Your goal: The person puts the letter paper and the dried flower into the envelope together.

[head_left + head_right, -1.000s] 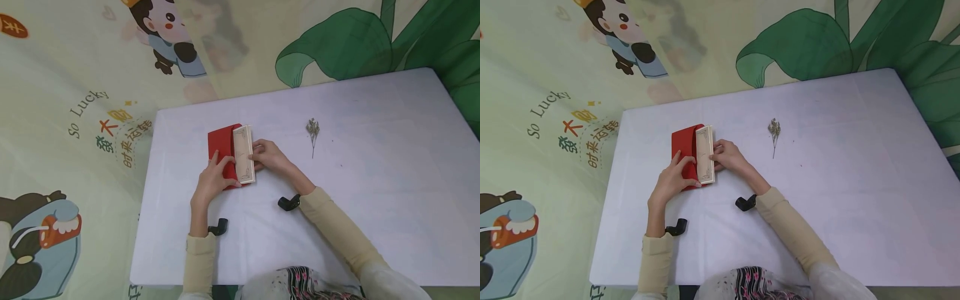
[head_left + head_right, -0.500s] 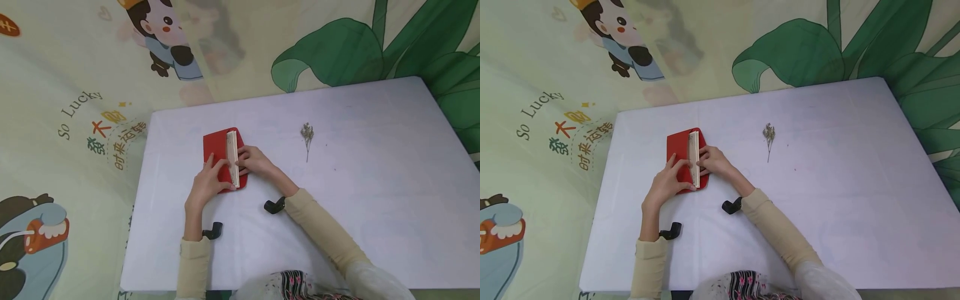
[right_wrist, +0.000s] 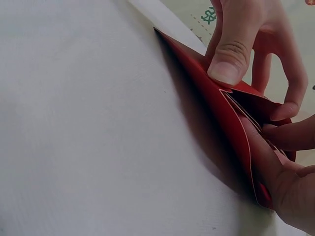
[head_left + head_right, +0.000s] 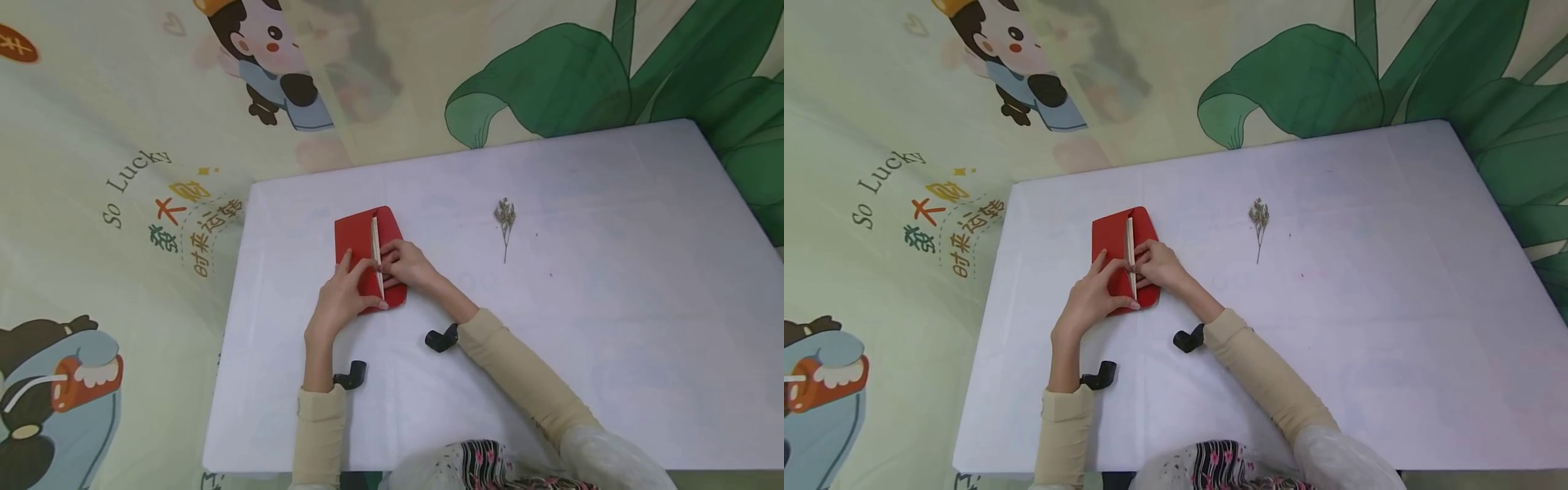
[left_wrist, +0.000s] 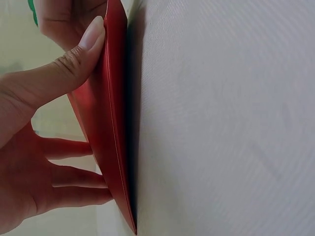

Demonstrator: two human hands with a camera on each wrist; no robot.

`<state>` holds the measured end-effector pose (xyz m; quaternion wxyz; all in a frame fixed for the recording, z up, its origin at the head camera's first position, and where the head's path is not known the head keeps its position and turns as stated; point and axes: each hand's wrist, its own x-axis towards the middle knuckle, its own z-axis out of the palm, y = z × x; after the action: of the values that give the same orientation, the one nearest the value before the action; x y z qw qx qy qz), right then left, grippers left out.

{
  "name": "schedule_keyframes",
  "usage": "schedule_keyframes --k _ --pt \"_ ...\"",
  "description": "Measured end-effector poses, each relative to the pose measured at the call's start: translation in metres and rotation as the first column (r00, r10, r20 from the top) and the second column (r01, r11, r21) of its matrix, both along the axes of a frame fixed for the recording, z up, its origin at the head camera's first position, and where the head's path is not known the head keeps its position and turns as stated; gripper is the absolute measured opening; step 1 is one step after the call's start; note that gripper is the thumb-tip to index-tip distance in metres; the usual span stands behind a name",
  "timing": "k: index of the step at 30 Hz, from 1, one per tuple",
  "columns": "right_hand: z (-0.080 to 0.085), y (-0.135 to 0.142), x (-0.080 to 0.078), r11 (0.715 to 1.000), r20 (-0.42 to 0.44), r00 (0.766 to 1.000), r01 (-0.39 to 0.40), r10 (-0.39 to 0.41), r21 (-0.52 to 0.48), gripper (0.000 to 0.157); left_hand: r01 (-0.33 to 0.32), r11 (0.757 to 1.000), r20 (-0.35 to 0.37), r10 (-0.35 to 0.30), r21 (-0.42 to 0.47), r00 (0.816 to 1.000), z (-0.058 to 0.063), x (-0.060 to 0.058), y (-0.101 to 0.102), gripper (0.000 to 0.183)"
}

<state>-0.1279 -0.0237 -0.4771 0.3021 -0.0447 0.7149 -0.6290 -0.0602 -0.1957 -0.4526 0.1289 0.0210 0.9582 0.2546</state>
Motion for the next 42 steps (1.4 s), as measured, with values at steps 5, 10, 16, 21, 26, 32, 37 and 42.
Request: schedule_keyframes --k 5,10,16,21,26,32,37,42 --pt "0.002 -0.001 0.0 0.999 -0.041 0.999 0.011 -0.009 0.039 0.035 0.0 1.0 -0.011 0.0 -0.003 1.0 0.001 -0.002 0.002 0.071" --pt "0.002 -0.006 0.003 0.997 -0.096 0.995 -0.009 0.017 0.083 0.037 -0.004 1.0 0.014 0.004 -0.011 1.0 0.002 0.0 0.002 0.074" --pt "0.0 -0.011 0.003 0.995 -0.176 0.982 -0.052 0.066 0.082 0.035 0.002 1.0 -0.006 -0.002 -0.013 1.0 0.005 0.001 -0.002 0.074" --pt "-0.001 -0.01 0.006 0.993 -0.214 0.972 -0.086 0.1 0.076 0.033 -0.003 1.0 -0.021 0.003 -0.01 1.0 0.005 0.004 -0.004 0.071" --pt "-0.001 -0.002 0.011 0.992 -0.178 0.977 -0.105 0.116 0.071 0.036 0.021 1.0 0.003 -0.021 -0.005 1.0 0.004 0.005 0.0 0.073" --pt "0.001 0.01 0.008 0.997 -0.203 0.977 -0.063 0.071 0.047 0.034 0.012 1.0 -0.02 -0.012 -0.002 1.0 0.004 0.0 0.002 0.071" --pt "0.005 0.031 0.008 0.997 -0.224 0.974 -0.009 0.026 0.078 0.032 -0.004 1.0 0.013 0.004 0.013 1.0 0.003 0.0 0.001 0.072" --pt "0.012 0.063 0.008 0.981 -0.288 0.956 0.114 -0.065 0.159 0.026 -0.01 0.999 0.014 0.01 0.042 1.0 0.001 0.002 0.002 0.071"
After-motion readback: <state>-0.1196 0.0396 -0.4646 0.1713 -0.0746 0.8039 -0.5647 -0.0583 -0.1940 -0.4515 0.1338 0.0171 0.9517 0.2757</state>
